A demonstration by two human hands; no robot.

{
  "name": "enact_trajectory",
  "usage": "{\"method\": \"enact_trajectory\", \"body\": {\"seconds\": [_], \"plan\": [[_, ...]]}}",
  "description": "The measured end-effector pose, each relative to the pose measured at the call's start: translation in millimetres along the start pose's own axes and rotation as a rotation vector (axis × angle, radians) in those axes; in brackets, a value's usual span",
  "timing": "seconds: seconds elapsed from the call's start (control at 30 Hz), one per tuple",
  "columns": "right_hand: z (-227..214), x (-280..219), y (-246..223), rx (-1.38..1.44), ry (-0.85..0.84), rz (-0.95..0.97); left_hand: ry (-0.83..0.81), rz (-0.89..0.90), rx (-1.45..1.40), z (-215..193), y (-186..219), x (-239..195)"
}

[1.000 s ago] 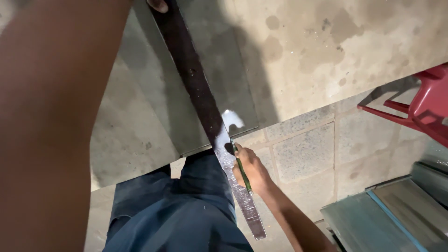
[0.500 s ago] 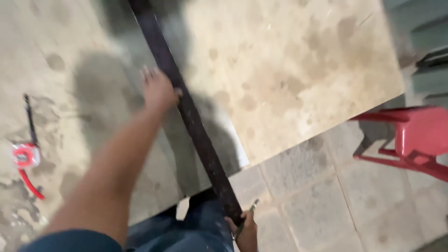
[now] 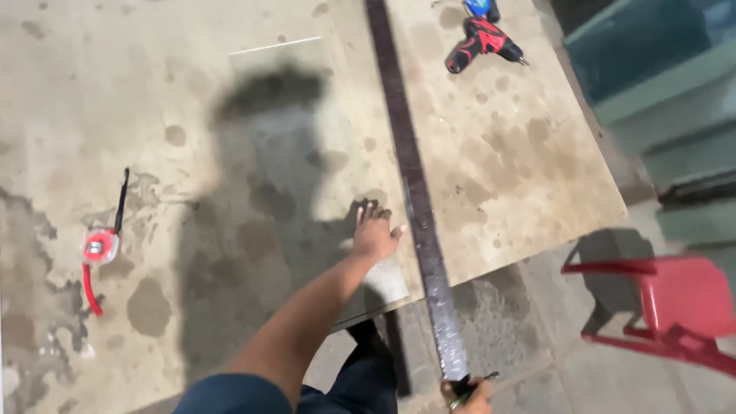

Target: Measure and prepare a glass pane for cutting using a measuring tape and marker.

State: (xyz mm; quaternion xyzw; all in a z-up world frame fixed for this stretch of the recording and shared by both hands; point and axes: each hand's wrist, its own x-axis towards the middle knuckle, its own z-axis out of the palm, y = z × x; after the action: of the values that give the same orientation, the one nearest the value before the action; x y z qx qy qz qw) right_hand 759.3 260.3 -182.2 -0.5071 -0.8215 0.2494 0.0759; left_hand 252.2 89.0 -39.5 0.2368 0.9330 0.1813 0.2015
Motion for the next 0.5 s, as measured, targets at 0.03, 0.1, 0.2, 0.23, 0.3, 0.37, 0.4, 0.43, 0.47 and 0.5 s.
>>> {"method": "enact_trajectory", "body": {"seconds": [0.03,0.1,0.2,0.23,0.3,0.37,0.4,0.43,0.47,0.5], "plan": [[1,35,-19,-0.014,0.002,-0.012,0.134,-0.001,-0.147,21,3,-5],[-36,90,-63,0.087,-0.045,-0.136,0.254,-0.059,-0.174,39,-23,-26],[-81,127,-109,0.057,-0.156,-0.2,0.468,-0.19,-0.221,67,-56,-71],[-90,136,-126,-0.076,-0.198,-0.183,0.599,-0.262,-0.258,73,-69,-83],[-91,156,-130,-0.113,-0.176,-0.183,0.587,-0.318,-0.181,67,-80,-86],[-88,168,-128,-0.168,-0.15,-0.164,0.546,-0.367,-0.115,62,-80,-87],[-94,164,-122,-0.102,-0.149,-0.32,0.526,-0.352,-0.092,60,-75,-90],[-100,159,-115,-0.03,-0.151,-0.475,0.505,-0.336,-0.07,60,-71,-93],[-93,148,-156,0.032,-0.148,-0.623,0.465,-0.35,-0.085,62,-71,-97],[-97,138,-199,0.098,-0.149,-0.769,0.449,-0.335,-0.068,64,-70,-102]]}}
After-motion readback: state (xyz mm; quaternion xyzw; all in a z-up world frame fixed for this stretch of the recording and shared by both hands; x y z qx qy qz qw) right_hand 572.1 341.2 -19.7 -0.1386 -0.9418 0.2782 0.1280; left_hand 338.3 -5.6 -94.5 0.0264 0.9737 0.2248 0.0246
